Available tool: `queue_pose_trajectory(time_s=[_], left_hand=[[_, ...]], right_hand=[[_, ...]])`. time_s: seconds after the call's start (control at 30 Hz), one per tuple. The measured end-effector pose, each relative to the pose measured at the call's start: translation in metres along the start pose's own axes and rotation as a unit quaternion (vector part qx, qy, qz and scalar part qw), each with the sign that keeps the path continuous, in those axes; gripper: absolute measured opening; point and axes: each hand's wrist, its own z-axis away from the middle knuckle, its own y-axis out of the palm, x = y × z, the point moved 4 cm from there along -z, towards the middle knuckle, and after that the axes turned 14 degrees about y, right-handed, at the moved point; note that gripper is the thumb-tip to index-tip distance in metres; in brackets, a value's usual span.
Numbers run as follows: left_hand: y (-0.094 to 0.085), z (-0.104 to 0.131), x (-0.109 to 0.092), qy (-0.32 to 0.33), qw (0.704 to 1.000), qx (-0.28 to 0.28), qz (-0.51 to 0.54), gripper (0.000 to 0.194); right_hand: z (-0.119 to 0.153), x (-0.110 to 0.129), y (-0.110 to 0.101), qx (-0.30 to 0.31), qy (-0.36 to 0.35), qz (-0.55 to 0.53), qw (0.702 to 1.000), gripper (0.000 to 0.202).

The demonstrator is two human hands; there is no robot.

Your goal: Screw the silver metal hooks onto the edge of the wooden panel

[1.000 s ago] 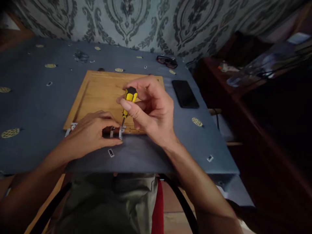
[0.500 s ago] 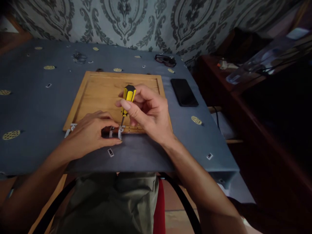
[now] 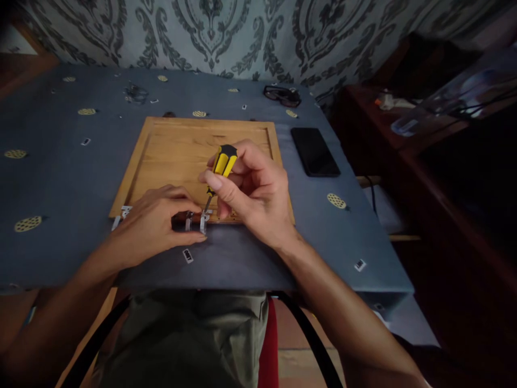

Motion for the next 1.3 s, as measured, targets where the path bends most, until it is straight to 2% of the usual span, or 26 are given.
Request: queue_pose_trajectory(time_s=[0.13, 0.4, 0.77, 1.3], left_hand=[[-0.0005, 0.0001, 0.0004, -0.001, 1.000, -0.003, -0.003, 0.021], [-0.0012, 0.0001, 0.0019, -0.005, 1.000, -0.002, 0.008, 0.025], [-0.0008, 0.0005, 0.0033, -0.002, 1.000, 0.004, 0.006, 0.024], [-0.0009, 0.0000, -0.0003, 0.011, 1.000, -0.001, 0.004, 0.021]], right_hand=[[-0.0011, -0.0003, 0.0004, 0.000, 0.012, 0.000, 1.000, 0.032], [-0.0019, -0.0016, -0.0027, -0.003, 0.043, 0.007, 0.999, 0.036], [-0.0043, -0.0069, -0.0039, -0.016, 0.040, 0.013, 0.999, 0.033], [-0.0035, -0.0090, -0.0055, 0.016, 0.024, -0.008, 1.000, 0.023]])
